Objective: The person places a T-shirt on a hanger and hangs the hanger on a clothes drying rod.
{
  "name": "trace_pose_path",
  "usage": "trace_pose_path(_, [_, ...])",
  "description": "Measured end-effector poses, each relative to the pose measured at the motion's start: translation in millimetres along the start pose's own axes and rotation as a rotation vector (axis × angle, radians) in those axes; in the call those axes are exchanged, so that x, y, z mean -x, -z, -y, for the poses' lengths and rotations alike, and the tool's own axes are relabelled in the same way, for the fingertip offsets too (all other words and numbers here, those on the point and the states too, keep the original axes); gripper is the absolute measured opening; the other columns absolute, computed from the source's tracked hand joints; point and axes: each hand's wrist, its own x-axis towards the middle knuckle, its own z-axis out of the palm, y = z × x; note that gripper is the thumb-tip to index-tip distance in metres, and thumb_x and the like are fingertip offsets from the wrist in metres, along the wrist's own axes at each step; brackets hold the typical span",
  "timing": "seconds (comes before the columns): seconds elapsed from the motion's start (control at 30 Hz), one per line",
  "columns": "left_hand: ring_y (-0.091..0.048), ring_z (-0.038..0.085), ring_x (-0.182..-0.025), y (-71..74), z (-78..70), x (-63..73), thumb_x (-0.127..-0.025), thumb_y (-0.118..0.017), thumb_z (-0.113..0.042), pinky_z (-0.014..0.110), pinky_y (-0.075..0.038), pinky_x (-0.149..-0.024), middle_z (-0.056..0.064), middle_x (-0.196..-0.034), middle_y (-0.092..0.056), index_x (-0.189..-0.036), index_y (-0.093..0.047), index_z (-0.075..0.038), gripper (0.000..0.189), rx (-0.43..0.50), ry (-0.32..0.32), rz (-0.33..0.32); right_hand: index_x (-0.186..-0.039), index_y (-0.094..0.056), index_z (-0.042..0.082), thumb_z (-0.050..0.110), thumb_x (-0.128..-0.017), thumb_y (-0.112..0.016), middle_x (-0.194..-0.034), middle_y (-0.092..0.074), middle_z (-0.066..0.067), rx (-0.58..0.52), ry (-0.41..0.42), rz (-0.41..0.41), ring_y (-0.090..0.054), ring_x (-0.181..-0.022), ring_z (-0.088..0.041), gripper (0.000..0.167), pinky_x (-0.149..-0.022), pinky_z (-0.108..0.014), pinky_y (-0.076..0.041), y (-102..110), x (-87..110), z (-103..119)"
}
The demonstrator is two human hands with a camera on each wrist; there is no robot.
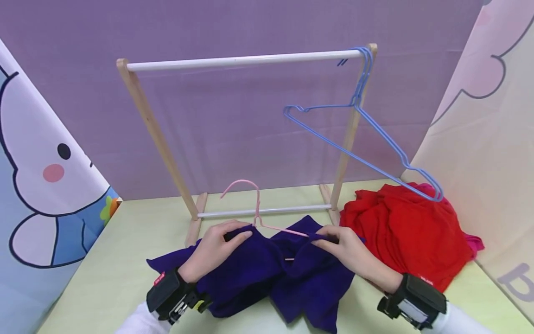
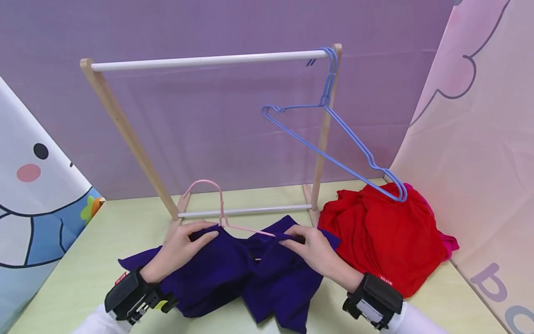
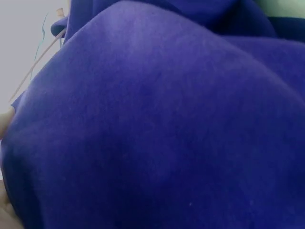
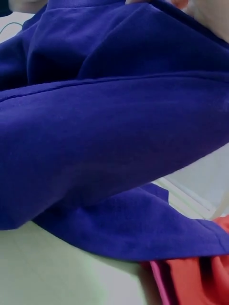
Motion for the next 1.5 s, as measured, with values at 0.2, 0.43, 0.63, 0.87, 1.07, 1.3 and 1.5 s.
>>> trace_pose_path(0.2, [-0.058, 0.01, -0.093, 8.7, 8.3, 9.0, -0.082, -0.062, -0.016, 0.027, -0.046, -0.078, -0.002, -0.098, -0.064, -0.102, -0.065, -0.009, 0.021, -0.008, 0.045, -0.016, -0.086, -0.066, 0.01, 0.01, -0.079, -0.065, -0.08, -0.063, 0.003, -0.059, -0.029, -0.018, -0.055, -0.072, -0.006, 0.007, -0.066, -0.021, -0.045, 8.1, 4.2, -3.3])
trace_pose_path(0.43, [-0.057, 0.009, -0.093, 17.7, 14.4, 17.0, -0.083, -0.062, -0.018, 0.028, -0.046, -0.078, -0.003, -0.098, -0.063, -0.102, -0.065, -0.01, 0.02, -0.034, 0.058, -0.009, -0.089, -0.066, 0.008, 0.013, -0.081, -0.064, -0.081, -0.063, 0.002, -0.057, -0.04, -0.029, -0.055, -0.072, -0.007, 0.01, -0.067, -0.021, -0.045, 18.0, 8.2, 0.9])
trace_pose_path(0.63, [-0.056, 0.008, -0.084, 25.8, 19.9, 20.5, -0.08, -0.064, -0.007, 0.027, -0.046, -0.072, -0.004, -0.089, -0.063, -0.094, -0.066, -0.01, 0.015, -0.105, -0.027, -0.026, -0.09, -0.066, 0.007, 0.011, -0.08, -0.064, -0.078, -0.062, 0.002, -0.024, -0.043, -0.06, -0.054, -0.067, -0.007, 0.011, -0.061, -0.021, -0.045, 28.9, 9.5, 7.6])
trace_pose_path(0.87, [-0.057, 0.008, -0.08, 35.1, 25.9, 22.4, -0.077, -0.067, -0.006, 0.027, -0.046, -0.069, -0.005, -0.085, -0.063, -0.088, -0.067, -0.011, 0.012, -0.198, -0.003, -0.083, -0.092, -0.066, 0.005, 0.012, -0.081, -0.064, -0.079, -0.062, 0.001, -0.021, -0.014, 0.029, -0.055, -0.067, -0.008, 0.013, -0.061, -0.021, -0.046, 39.3, 8.7, 16.7])
trace_pose_path(1.07, [-0.057, 0.008, -0.077, 41.5, 25.6, 14.2, -0.078, -0.065, -0.004, 0.027, -0.046, -0.066, -0.001, -0.087, -0.064, -0.091, -0.067, -0.01, 0.015, -0.221, -0.005, -0.132, -0.098, -0.062, 0.002, 0.015, -0.083, -0.061, -0.085, -0.062, 0.0, -0.039, 0.036, 0.328, -0.057, -0.074, -0.006, 0.019, -0.067, -0.022, -0.048, 58.5, 8.2, 32.4])
trace_pose_path(1.3, [-0.06, 0.021, -0.083, 46.3, 25.0, -7.6, -0.078, -0.064, -0.003, 0.036, -0.044, -0.074, 0.004, -0.084, -0.067, -0.088, -0.069, -0.005, 0.012, -0.194, -0.015, -0.093, -0.087, -0.05, 0.006, 0.016, -0.084, -0.06, -0.07, -0.047, 0.006, -0.219, 0.026, 0.689, -0.047, -0.058, 0.0, 0.014, -0.054, -0.02, -0.045, 63.4, 20.6, 55.7])
trace_pose_path(1.5, [-0.058, 0.018, -0.089, 53.1, 28.7, -22.1, -0.08, -0.063, -0.005, 0.027, -0.043, -0.078, 0.005, -0.089, -0.066, -0.092, -0.069, -0.005, 0.013, -0.1, 0.049, -0.053, -0.093, -0.04, 0.004, 0.014, -0.088, -0.054, -0.066, -0.044, 0.007, -0.366, -0.094, 0.762, -0.05, -0.059, -0.001, 0.018, -0.049, -0.032, -0.05, 48.0, 30.2, 72.4])
